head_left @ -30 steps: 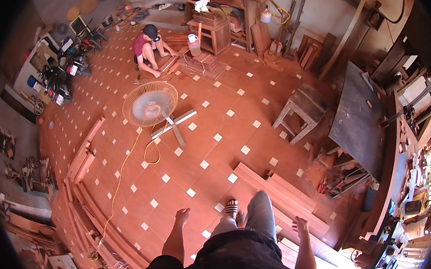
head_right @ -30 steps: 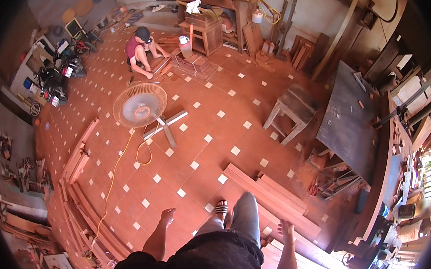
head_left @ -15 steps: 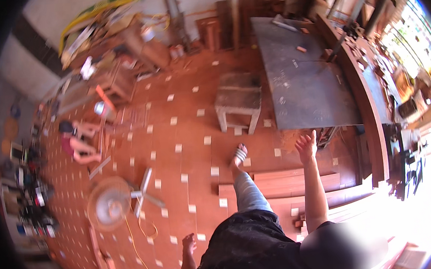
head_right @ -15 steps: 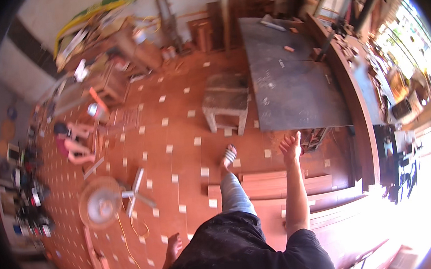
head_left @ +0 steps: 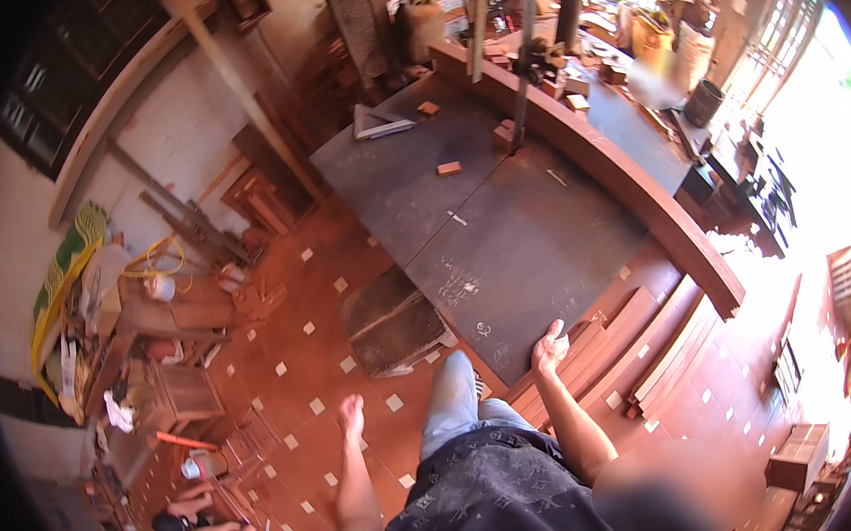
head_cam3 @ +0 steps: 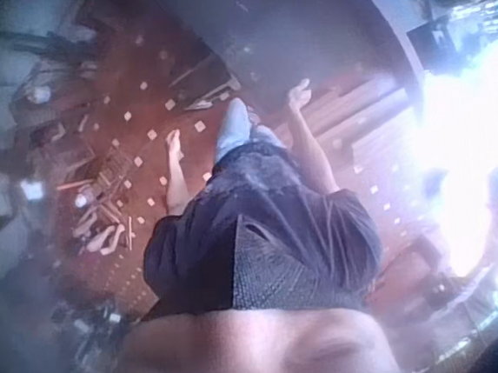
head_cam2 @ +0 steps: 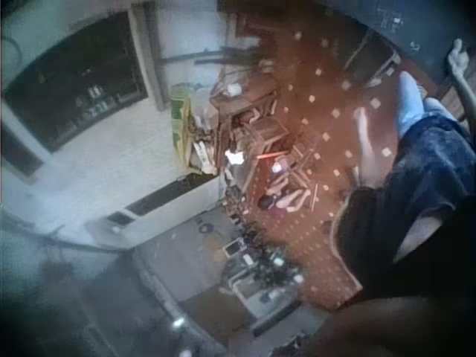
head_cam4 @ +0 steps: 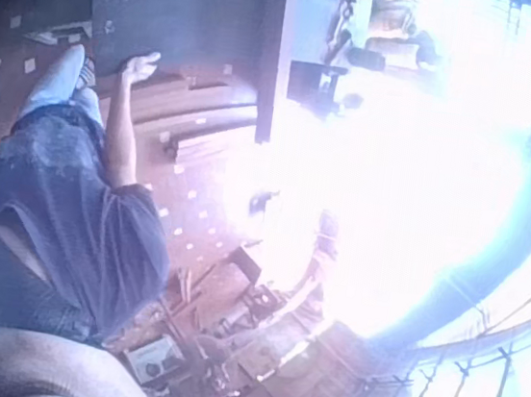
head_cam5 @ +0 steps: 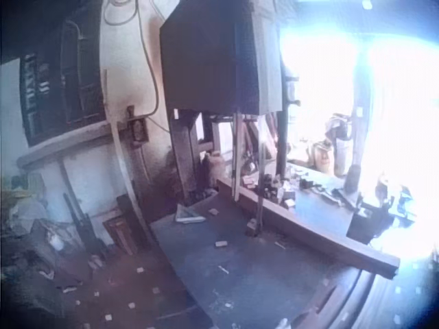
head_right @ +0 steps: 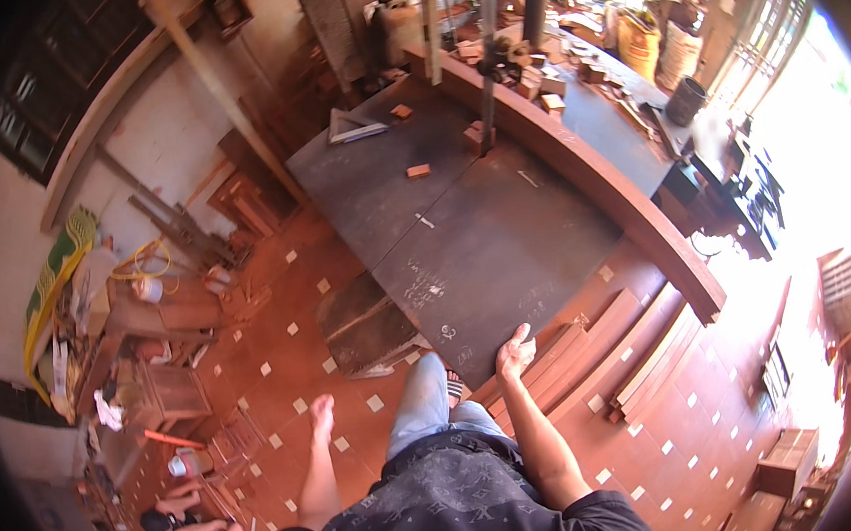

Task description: The person measures and marks a wooden plank with a set square and pencil, then cuts it using a band saw. The person repeats this process for multiple planks, stacking the cut pieces on the floor.

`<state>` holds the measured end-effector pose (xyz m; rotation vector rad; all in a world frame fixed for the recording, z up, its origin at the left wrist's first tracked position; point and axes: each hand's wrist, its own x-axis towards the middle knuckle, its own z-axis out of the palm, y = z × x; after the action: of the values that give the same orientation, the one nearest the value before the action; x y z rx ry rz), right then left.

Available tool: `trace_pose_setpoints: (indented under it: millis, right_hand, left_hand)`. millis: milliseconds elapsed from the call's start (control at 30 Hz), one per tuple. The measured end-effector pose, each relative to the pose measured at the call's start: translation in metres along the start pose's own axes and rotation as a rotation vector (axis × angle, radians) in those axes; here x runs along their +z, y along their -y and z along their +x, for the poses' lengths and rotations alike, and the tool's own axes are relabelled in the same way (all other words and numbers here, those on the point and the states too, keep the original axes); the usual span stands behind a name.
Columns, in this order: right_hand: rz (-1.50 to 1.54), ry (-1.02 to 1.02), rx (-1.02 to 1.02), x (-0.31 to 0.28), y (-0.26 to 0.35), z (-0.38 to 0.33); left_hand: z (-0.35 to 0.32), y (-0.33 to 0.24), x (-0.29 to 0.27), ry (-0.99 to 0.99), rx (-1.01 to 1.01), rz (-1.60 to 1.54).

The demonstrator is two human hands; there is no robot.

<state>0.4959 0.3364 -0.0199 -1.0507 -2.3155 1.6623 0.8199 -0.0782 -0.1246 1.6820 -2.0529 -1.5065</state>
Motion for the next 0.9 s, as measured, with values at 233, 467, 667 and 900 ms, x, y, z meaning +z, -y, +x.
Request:
trace_pose_setpoints:
  millis: [233,467,667,900]
  right_hand:
    - [-0.041,-0.123,-0.026,0.011,-0.011,0.006]
    - [-0.033,-0.084,0.125,-0.003,0.024,-0.008]
    - [-0.107,-0.132,0.118,-0.01,0.049,-0.019]
    - [-0.133,-0.273,0.005,0.0,0.002,-0.022]
  left_hand:
    - [0.112,-0.32,0.104,0.094,0.731,0.277]
    - [0.128,-0.499,0.218,0.313,1.03,0.592]
    - [0.147,-0.549,0.295,0.225,1.311,0.73]
    - [0.184,-0.561,0.346,0.263,1.666,0.466]
